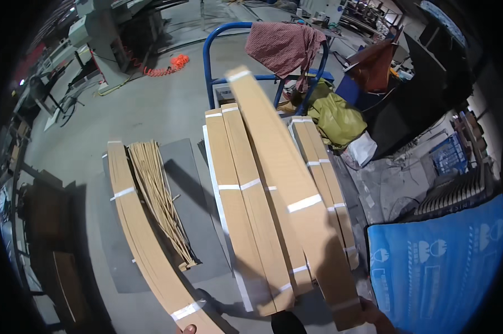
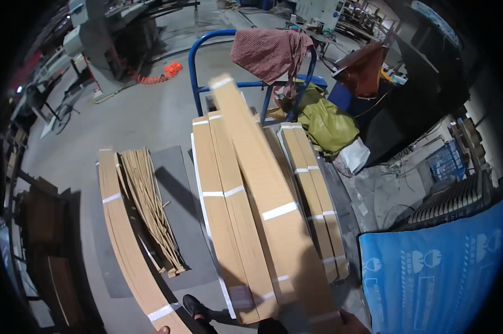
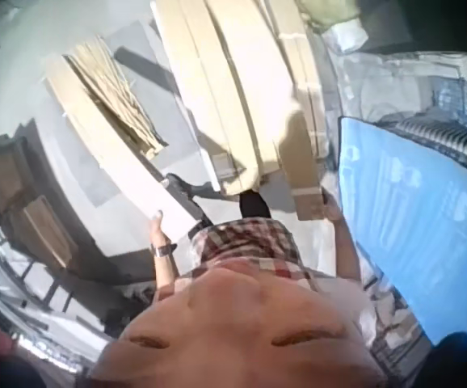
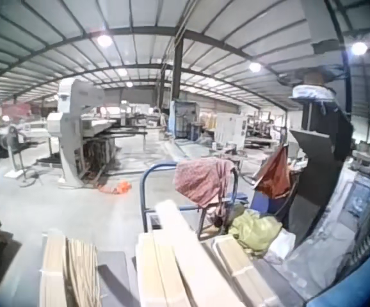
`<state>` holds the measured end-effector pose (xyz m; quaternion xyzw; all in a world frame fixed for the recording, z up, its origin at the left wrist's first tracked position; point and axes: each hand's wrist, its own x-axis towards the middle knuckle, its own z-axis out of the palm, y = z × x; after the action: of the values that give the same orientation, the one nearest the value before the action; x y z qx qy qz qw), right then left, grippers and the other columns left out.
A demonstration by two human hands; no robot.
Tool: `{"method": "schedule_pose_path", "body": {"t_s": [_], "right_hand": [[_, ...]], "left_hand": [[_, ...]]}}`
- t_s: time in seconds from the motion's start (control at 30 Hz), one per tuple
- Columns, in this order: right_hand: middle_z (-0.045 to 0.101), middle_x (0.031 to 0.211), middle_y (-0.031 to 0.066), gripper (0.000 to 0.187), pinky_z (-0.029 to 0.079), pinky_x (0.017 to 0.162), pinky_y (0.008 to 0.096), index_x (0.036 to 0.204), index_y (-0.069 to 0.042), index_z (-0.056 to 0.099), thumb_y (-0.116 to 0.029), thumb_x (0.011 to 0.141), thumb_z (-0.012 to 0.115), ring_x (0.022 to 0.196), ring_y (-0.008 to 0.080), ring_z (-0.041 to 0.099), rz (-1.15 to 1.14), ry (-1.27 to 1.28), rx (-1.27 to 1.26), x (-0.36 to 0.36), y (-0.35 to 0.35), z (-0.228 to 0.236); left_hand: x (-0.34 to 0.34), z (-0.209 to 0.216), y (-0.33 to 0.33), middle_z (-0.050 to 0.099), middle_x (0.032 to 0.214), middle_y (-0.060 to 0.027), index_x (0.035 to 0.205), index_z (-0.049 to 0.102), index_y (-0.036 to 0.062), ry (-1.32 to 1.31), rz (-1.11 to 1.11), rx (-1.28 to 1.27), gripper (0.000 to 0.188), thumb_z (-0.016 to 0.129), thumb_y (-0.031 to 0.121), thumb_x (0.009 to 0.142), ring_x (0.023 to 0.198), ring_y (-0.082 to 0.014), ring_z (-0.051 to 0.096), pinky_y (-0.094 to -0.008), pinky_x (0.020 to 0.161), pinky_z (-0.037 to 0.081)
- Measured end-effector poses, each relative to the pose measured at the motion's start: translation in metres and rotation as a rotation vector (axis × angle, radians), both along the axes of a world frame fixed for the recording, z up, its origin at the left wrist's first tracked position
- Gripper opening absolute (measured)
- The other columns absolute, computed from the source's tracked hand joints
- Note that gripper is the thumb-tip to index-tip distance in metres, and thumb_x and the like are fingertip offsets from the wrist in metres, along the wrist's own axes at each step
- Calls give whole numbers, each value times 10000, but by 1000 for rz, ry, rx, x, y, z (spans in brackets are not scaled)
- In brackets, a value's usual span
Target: The person gathers white strips from under a blue tarp and places them on a metal table. They then move cardboard-wrapped items and gray strips from the floor onto a blue cart, handling the items one at a time.
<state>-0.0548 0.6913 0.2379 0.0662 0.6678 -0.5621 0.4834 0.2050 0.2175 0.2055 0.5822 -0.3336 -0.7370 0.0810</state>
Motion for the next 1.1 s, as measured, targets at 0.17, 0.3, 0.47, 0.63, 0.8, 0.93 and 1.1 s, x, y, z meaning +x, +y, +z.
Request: {"method": "schedule_pose_path", "body": {"t_s": [0.17,0.3,0.47,0.63,0.8,0.93,1.1], "right_hand": [[573,1135,90,594,446,876,356,1253,-9,468,-141,731,720,1044,169,541,64,-92,66,-23,-7,-106],[550,1183,97,592,427,897,343,1303,-26,410,-101,776,669,1080,189,520,-160,-152,-244,-39,-81,-122],[537,1205,80,644,366,963,329,1334,-45,387,-89,761,678,1126,180,469,24,-113,-124,-37,-87,-117],[556,1187,69,532,401,916,312,1286,-33,441,-52,794,642,1083,172,519,192,-49,-56,-44,-62,-148],[529,1233,70,604,371,954,322,1333,-34,386,-90,794,653,1142,173,471,199,-148,-219,-54,-46,-152],[584,1147,129,591,415,911,322,1261,-7,445,-147,743,693,1067,212,536,718,152,352,-74,4,-305],[430,1320,224,759,360,1001,341,1352,-17,316,-178,699,668,1232,308,423,492,320,297,-120,-113,-263]], "left_hand": [[-43,14,69,592,1060,-178,1164,495,-78,13,12,38,479,587,253,829,945,-276,598,-384,812,497],[-91,46,119,589,1055,-164,1180,490,-75,14,23,-95,473,592,186,798,946,-258,585,-370,821,484],[-77,29,132,580,1064,-162,1200,462,-76,-38,-120,-107,528,620,172,761,924,-240,576,-354,796,482],[-77,12,140,584,1053,-153,1199,458,-65,-34,-250,-84,553,634,145,719,885,-229,580,-340,778,483],[-82,17,149,606,974,-122,1168,485,-55,82,-220,-93,551,674,152,694,825,-215,591,-324,728,491],[-103,0,153,607,970,-120,1170,477,-51,198,-252,65,585,724,161,683,826,-199,590,-311,716,494],[-99,-29,162,606,980,-139,1173,454,-57,166,-245,74,563,715,104,701,841,-204,593,-310,720,500]]}}
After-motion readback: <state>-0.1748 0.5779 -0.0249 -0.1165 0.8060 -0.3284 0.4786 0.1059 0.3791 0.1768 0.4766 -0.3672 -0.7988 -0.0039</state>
